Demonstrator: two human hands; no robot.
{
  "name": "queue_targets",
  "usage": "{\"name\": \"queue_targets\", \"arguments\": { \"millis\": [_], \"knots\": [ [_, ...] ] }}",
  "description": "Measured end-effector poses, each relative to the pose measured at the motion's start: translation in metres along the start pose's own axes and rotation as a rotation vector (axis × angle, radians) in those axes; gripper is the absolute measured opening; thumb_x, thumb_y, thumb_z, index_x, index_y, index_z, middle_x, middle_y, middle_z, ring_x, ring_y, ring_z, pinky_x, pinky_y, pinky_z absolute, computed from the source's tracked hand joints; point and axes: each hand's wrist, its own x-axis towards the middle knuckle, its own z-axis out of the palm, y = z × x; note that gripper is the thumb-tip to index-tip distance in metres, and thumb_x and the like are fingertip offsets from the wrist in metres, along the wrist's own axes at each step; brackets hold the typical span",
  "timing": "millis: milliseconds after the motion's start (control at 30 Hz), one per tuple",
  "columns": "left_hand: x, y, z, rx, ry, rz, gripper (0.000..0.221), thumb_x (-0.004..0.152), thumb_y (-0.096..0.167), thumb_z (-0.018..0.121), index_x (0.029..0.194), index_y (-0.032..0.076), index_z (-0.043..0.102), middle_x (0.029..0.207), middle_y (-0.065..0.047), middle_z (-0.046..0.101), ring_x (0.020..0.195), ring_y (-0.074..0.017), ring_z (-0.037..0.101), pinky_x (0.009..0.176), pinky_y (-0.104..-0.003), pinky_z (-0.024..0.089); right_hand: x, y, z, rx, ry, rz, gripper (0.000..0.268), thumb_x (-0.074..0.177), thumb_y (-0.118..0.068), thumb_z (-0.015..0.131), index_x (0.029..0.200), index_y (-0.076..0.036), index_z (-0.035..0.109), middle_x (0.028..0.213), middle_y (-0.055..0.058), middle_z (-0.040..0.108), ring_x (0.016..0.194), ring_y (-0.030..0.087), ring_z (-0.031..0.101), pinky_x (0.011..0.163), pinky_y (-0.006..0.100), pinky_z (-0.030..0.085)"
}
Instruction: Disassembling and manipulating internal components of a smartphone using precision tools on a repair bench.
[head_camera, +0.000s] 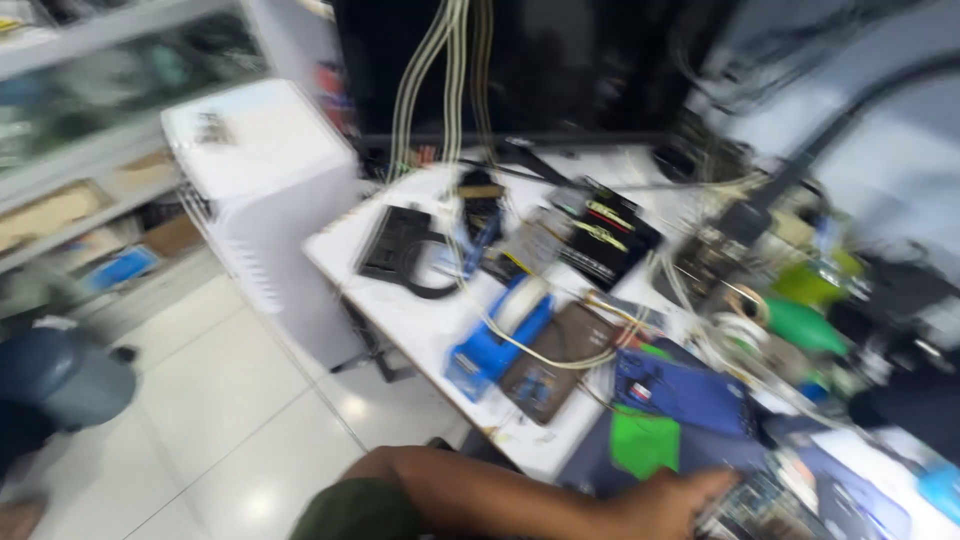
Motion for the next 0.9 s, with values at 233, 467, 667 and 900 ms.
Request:
{"name": "queue_targets", "arguments": {
  "millis": [233,467,667,900],
  "knots": [
    [-0.003,0.048,-0.007,0.112,-0.036,-0.096,0.051,0.087,0.018,0.064,0.137,0.013,0.054,0.100,-0.004,0.077,0.066,-0.0142,0.065,0.064,-0.032,0.056,0.008,-0.036,-0.091,-0.091,-0.076,0.041,0.041,0.082,-0.048,0.081,0.107,-0.018,0.070,0.078,0.003,0.071,0.070,0.028,0.067,0.064,0.040,0.051],
    [0.010,0.052,-0.005,-0.134,0.165,-0.166,0.039,0.088,0.015,0.074,0.123,0.007,0.058,0.104,-0.007,0.082,0.088,-0.0125,0.076,0.078,-0.027,0.062,0.041,-0.036,-0.114,0.397,-0.175,0.243,0.015,0.090,-0.017,0.066,0.102,-0.008,0.070,0.082,0.003,0.072,0.066,0.019,0.067,0.062,0.032,0.053],
    [0.009,0.052,-0.009,0.049,0.285,-0.084,0.027,0.096,0.025,0.068,0.115,0.007,0.060,0.081,0.000,0.074,0.064,-0.0074,0.060,0.061,-0.026,0.048,0.048,-0.038,-0.119,0.597,-0.388,0.496,0.014,0.086,-0.025,0.081,0.090,-0.015,0.072,0.077,-0.004,0.073,0.055,0.010,0.062,0.058,0.026,0.054],
    [-0.002,0.043,-0.004,-0.006,0.373,0.121,0.022,0.095,0.015,0.070,0.114,0.003,0.068,0.092,-0.003,0.078,0.079,-0.0103,0.073,0.071,-0.025,0.060,0.047,-0.053,-0.120,0.825,-0.286,0.627,0.012,0.089,-0.013,0.079,0.086,-0.011,0.067,0.078,-0.001,0.066,0.062,0.009,0.055,0.057,0.024,0.050]
  ]
}}
